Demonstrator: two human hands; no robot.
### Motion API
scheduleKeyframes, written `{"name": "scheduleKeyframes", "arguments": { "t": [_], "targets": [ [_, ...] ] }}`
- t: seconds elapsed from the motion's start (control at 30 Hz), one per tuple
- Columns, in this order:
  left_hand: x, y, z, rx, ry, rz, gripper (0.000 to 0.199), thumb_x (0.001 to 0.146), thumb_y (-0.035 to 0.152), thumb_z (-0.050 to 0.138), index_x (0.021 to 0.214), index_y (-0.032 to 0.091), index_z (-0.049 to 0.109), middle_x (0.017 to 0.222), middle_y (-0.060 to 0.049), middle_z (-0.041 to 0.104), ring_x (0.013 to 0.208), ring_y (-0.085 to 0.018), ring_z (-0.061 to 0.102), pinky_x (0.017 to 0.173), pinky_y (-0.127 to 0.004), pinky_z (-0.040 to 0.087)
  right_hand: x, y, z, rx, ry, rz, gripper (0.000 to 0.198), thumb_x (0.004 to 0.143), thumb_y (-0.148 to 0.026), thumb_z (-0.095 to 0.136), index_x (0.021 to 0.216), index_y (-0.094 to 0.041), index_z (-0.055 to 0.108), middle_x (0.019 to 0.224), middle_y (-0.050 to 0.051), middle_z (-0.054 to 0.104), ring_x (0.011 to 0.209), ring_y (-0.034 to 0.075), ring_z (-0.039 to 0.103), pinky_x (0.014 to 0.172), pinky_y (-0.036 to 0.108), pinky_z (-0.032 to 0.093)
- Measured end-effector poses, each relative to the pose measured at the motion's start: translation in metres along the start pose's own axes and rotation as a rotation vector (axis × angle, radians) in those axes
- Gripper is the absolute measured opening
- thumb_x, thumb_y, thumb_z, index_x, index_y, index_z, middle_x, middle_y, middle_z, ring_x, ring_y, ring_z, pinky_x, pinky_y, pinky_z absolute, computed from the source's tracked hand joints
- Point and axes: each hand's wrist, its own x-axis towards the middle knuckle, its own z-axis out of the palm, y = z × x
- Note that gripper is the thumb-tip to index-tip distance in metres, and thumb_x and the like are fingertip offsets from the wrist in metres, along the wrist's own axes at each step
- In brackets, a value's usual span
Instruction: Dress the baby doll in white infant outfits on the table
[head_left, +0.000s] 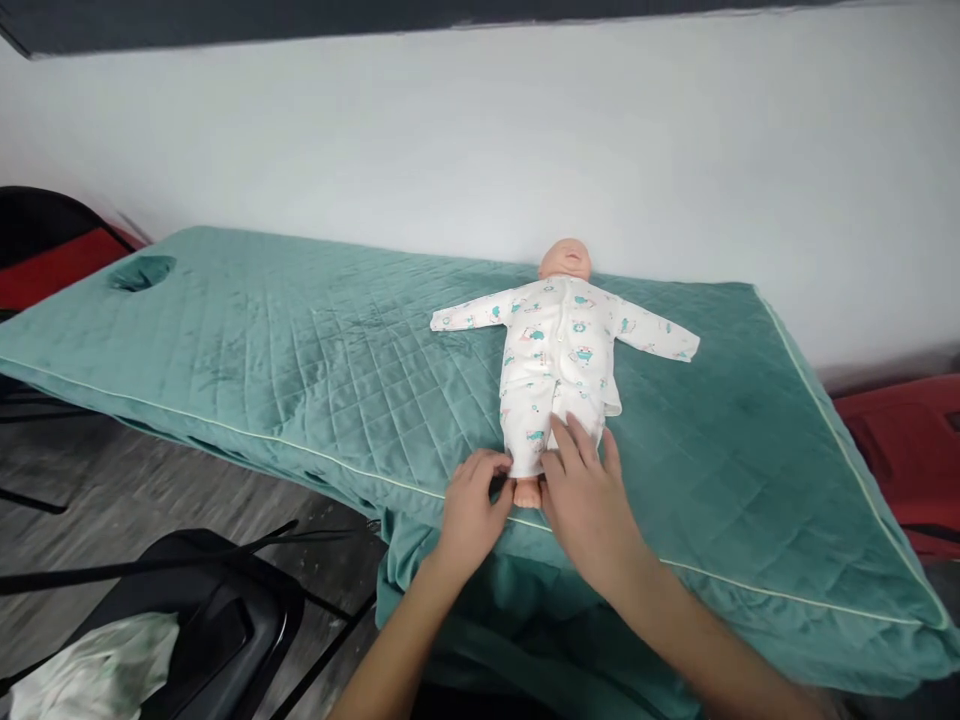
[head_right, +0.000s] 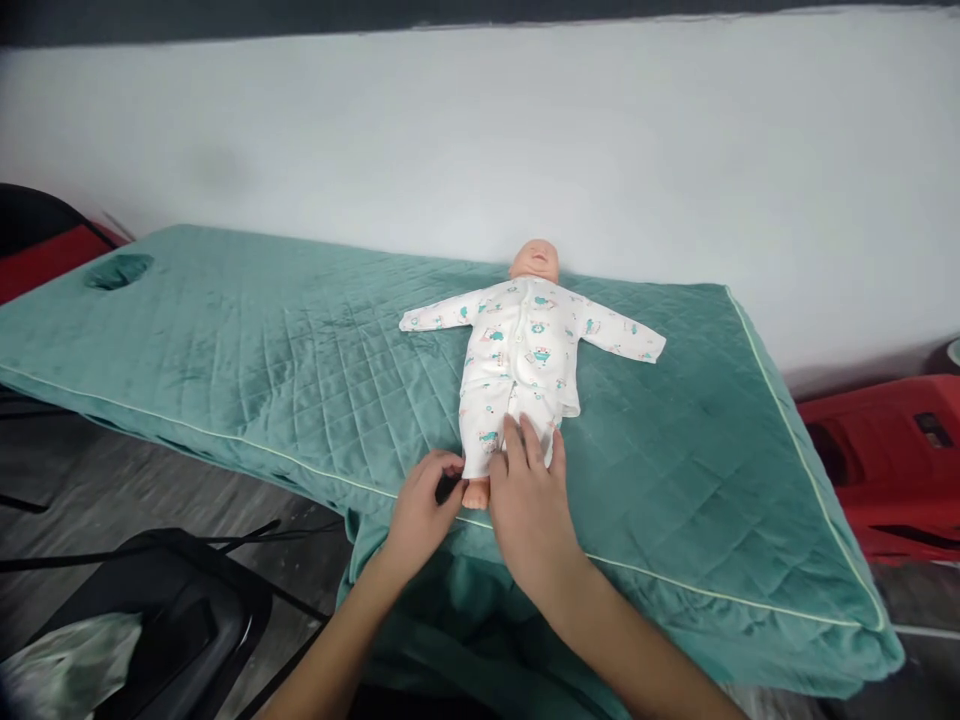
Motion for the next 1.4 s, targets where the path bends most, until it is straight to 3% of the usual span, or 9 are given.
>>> {"name": "scheduleKeyframes", "arguments": {
  "t": [0.17, 0.3, 0.47, 0.57, 0.7, 0.83, 0.97, 1.17, 1.4],
  "targets": [
    [-0.002, 0.001, -0.005, -0.118, 0.029, 0.003, 0.006, 0.093, 0.019, 0.053, 0.094, 0.021, 0.059, 0.094, -0.003, 0.064, 0.088, -0.016, 0.06, 0.081, -0.031, 0.047, -0.002, 0.0, 0.009, 0.032, 0.055, -0.002, 0.02, 0.096, -0.015, 0.051, 0.099, -0.016, 0.07, 0.149, 0.016, 0.053, 0.144, 0.037, 0.04, 0.118, 0.068, 0.025],
    [-0.009, 0.003, -0.016, -0.192, 0.096, 0.012, 0.007, 0.091, 0.015, 0.054, 0.092, 0.021, 0.058, 0.091, 0.0, 0.061, 0.083, -0.014, 0.058, 0.076, -0.027, 0.047, -0.009, 0.001, 0.001, 0.15, 0.117, -0.074, 0.019, 0.097, -0.019, 0.049, 0.1, -0.019, 0.068, 0.147, 0.011, 0.055, 0.145, 0.031, 0.039, 0.121, 0.064, 0.021],
    [-0.014, 0.002, -0.018, -0.138, 0.118, -0.002, 0.012, 0.089, 0.011, 0.054, 0.093, 0.021, 0.058, 0.091, 0.0, 0.061, 0.084, -0.013, 0.059, 0.076, -0.027, 0.049, -0.019, 0.002, -0.007, 0.244, 0.149, -0.151, 0.018, 0.098, -0.017, 0.05, 0.104, -0.02, 0.066, 0.142, 0.009, 0.058, 0.142, 0.028, 0.043, 0.121, 0.06, 0.024],
    [-0.014, 0.01, -0.015, -0.024, 0.168, 0.101, 0.016, 0.091, 0.013, 0.055, 0.103, 0.021, 0.058, 0.104, -0.003, 0.062, 0.098, -0.016, 0.06, 0.087, -0.031, 0.05, -0.029, 0.015, -0.002, 0.341, 0.223, -0.09, 0.02, 0.097, -0.014, 0.051, 0.112, -0.022, 0.062, 0.139, 0.01, 0.058, 0.135, 0.026, 0.049, 0.117, 0.057, 0.032],
    [-0.011, 0.033, -0.011, 0.061, 0.185, 0.284, 0.021, 0.091, 0.012, 0.057, 0.11, 0.021, 0.058, 0.114, -0.006, 0.062, 0.111, -0.018, 0.058, 0.097, -0.035, 0.05, -0.05, 0.037, 0.011, 0.535, 0.366, 0.127, 0.03, 0.097, -0.015, 0.051, 0.126, -0.023, 0.054, 0.132, 0.012, 0.058, 0.126, 0.023, 0.054, 0.105, 0.046, 0.048],
    [0.0, 0.051, -0.001, 0.282, 0.031, 0.373, 0.023, 0.09, 0.012, 0.058, 0.111, 0.019, 0.059, 0.126, -0.009, 0.062, 0.131, -0.027, 0.05, 0.105, -0.045, 0.048, -0.065, 0.044, 0.028, 0.581, 0.31, 0.26, 0.035, 0.097, -0.018, 0.05, 0.131, -0.023, 0.05, 0.123, 0.012, 0.057, 0.108, 0.023, 0.059, 0.088, 0.041, 0.054],
    [0.011, 0.053, 0.011, 0.482, 0.008, 0.353, 0.018, 0.09, 0.015, 0.059, 0.107, 0.017, 0.063, 0.138, -0.012, 0.058, 0.141, -0.033, 0.043, 0.108, -0.051, 0.046, -0.064, 0.04, 0.042, 0.51, 0.24, 0.368, 0.029, 0.095, -0.026, 0.054, 0.124, -0.02, 0.053, 0.112, 0.012, 0.059, 0.098, 0.025, 0.059, 0.082, 0.043, 0.053],
    [0.012, 0.044, 0.02, 0.466, 0.064, 0.363, 0.009, 0.094, 0.019, 0.056, 0.09, 0.019, 0.064, 0.136, -0.008, 0.062, 0.139, -0.03, 0.046, 0.107, -0.049, 0.047, -0.054, 0.04, 0.043, 0.546, 0.242, 0.375, 0.019, 0.095, -0.025, 0.053, 0.113, -0.021, 0.058, 0.094, 0.005, 0.063, 0.085, 0.021, 0.059, 0.075, 0.037, 0.05],
    [0.015, 0.043, 0.023, 0.44, 0.037, 0.336, 0.016, 0.092, 0.019, 0.059, 0.107, 0.02, 0.064, 0.144, -0.009, 0.056, 0.141, -0.03, 0.043, 0.112, -0.052, 0.044, -0.058, 0.034, 0.022, 0.618, 0.291, 0.29, 0.01, 0.096, -0.025, 0.055, 0.105, -0.022, 0.06, 0.085, 0.001, 0.058, 0.075, 0.016, 0.056, 0.068, 0.03, 0.047]
  ]
}}
